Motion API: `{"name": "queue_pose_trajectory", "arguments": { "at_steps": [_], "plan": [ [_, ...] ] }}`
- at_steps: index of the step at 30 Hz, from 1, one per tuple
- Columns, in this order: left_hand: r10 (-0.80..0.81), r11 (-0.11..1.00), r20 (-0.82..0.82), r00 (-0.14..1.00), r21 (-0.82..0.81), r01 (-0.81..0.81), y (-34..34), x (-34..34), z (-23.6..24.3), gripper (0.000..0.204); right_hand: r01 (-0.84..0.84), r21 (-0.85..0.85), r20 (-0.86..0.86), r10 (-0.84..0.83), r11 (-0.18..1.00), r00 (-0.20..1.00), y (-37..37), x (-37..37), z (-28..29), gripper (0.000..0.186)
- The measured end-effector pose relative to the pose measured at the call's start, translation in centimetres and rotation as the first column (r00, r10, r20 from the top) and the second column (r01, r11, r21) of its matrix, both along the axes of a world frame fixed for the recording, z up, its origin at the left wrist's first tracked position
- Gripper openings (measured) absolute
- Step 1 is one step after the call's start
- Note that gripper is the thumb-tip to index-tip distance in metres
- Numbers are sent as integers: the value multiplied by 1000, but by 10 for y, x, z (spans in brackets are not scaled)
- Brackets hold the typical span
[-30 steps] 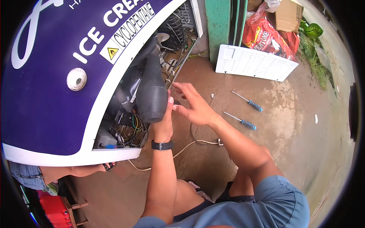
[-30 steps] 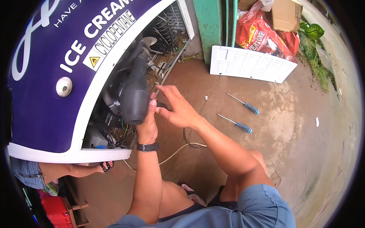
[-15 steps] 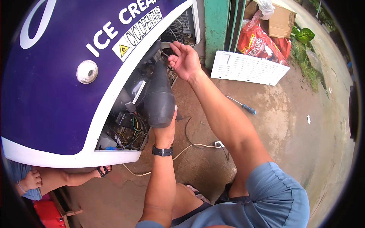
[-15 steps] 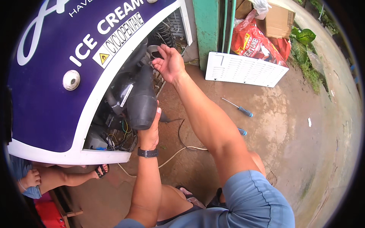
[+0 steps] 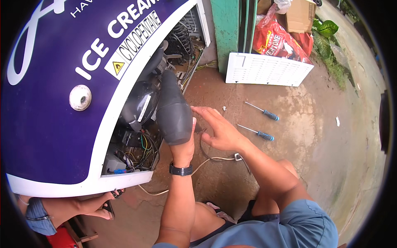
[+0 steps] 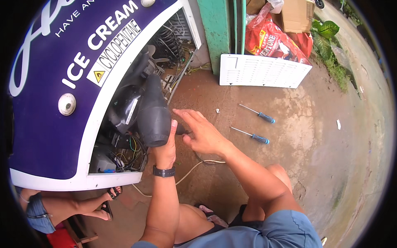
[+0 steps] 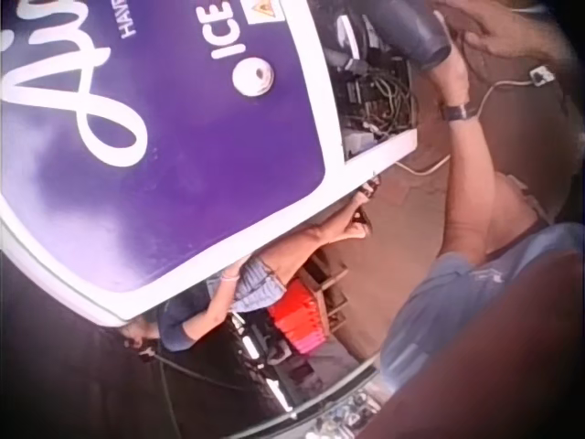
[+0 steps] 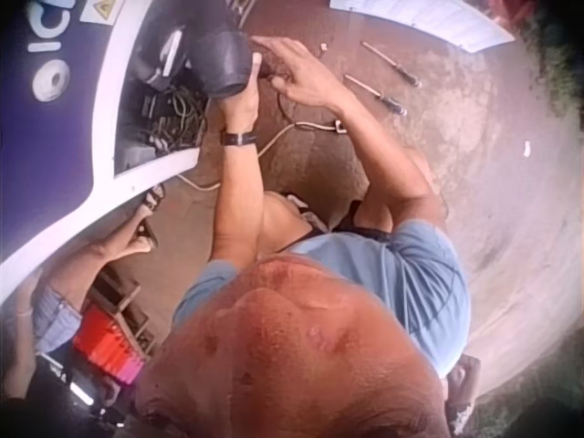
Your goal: The person performs maintenance on an ice cream freezer by opening the lower service compartment and using a hair dryer to defrost or dry the internal components near the compressor.
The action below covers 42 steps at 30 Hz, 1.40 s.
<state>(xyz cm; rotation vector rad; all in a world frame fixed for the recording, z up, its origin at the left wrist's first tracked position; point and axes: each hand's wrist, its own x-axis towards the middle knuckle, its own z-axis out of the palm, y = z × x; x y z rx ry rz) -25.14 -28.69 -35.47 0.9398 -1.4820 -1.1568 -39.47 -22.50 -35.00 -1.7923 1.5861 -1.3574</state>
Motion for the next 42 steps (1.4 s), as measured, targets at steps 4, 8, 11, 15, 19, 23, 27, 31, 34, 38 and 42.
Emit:
{"name": "queue_pose_trajectory", "arguments": {
  "at_steps": [4,8,11,15,19,23,27,31,34,38,42],
  "plan": [
    [-88,996,-26,996,13,88,6,-8,-6,49,-36,-51,21,37,998,999,-5,11,-11,59],
    [-93,995,49,995,-40,95,7,-2,-5,49,-71,-52,97,76,996,992,-15,13,-17,52],
    [-186,982,16,982,-10,186,2,9,-7,48,-81,-66,110,87,995,990,-21,13,-22,50],
    [-288,957,4,957,-33,288,-10,23,-11,44,-66,-155,134,87,986,987,-23,10,-22,50],
    [-172,984,-224,959,15,180,-16,17,-15,37,-41,-177,141,66,983,988,-23,5,-25,50],
    [65,970,-416,907,241,41,-32,22,-18,39,-40,-140,131,58,989,990,-21,1,-22,50],
    [196,931,-500,844,366,0,-50,32,-24,57,-42,-152,95,57,988,994,-22,-3,-25,50],
    [270,902,-515,813,432,-25,-67,42,-30,70,-62,-141,111,78,988,991,-23,-3,-27,51],
    [298,890,-484,823,452,-57,-72,41,-34,78,-62,-142,107,78,988,991,-24,-7,-28,52],
    [277,894,-443,852,443,-60,-77,47,-37,80,-67,-154,105,84,986,991,-28,-8,-32,52],
    [239,914,-433,869,404,-50,-76,46,-34,77,-85,-160,91,101,983,991,-29,-9,-37,50]
  ]
}}
